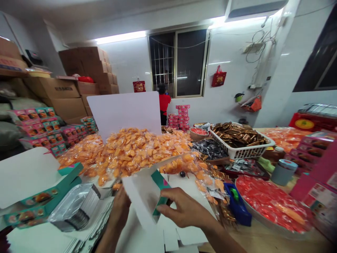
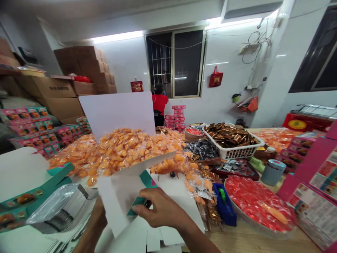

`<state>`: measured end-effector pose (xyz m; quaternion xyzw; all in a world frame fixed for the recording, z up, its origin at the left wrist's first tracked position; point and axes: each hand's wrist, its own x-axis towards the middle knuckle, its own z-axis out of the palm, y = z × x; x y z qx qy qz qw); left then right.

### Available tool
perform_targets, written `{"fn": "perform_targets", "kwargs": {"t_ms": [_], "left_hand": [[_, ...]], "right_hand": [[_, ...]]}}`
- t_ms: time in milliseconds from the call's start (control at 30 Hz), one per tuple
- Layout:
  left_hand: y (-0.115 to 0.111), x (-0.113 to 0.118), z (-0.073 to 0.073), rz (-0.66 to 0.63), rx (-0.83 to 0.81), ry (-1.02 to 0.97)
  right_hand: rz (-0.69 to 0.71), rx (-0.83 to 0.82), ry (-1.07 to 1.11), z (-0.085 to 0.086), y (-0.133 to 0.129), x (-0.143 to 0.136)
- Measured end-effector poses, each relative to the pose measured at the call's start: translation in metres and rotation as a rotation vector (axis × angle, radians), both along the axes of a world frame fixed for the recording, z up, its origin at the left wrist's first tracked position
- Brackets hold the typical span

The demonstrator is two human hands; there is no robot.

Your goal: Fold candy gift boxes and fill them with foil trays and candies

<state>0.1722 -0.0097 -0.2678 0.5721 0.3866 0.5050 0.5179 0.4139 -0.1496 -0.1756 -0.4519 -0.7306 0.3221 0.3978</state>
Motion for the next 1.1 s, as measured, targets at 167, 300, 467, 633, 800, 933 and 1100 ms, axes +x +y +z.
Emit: {"fn": "perform_targets", "kwargs": {"t_ms": [167,300,467,633,800,933,1100], "left_hand": [[0.004,-0.003,0.04,-0.26,-0.22,-0.067],[0.006,0.007,0.033,-0.487,-0.228,-0.072],[0.02,0.014,0.029,-0.478,-0.183,0.042],[0.023,-0.004,0.045,-0.502,-0.045,0.081],[0.008,-0.003,0.048,-0.391,0.148,0.322],[-0.006,0.008,0.04,-0.14,0.152,0.303],[-0.021,0.006,0.026,-0.208,0.13,0.211]], "right_hand": [[-0.326,-0.049,-0.275,-0.023,0.022,0.004],[-0.362,-0.022,-0.266,-0.032,0.031,0.011],[-0.191,0.06,-0.236,-0.047,0.033,0.009],[-0.44,0.035,-0.067,-0.053,0.036,0.013],[-0.107,-0.034,0.043,-0.054,0.024,-0.002],[0.139,-0.103,0.211,-0.057,0.016,-0.027],[-0.116,-0.359,0.446,-0.066,0.022,-0.046]]}}
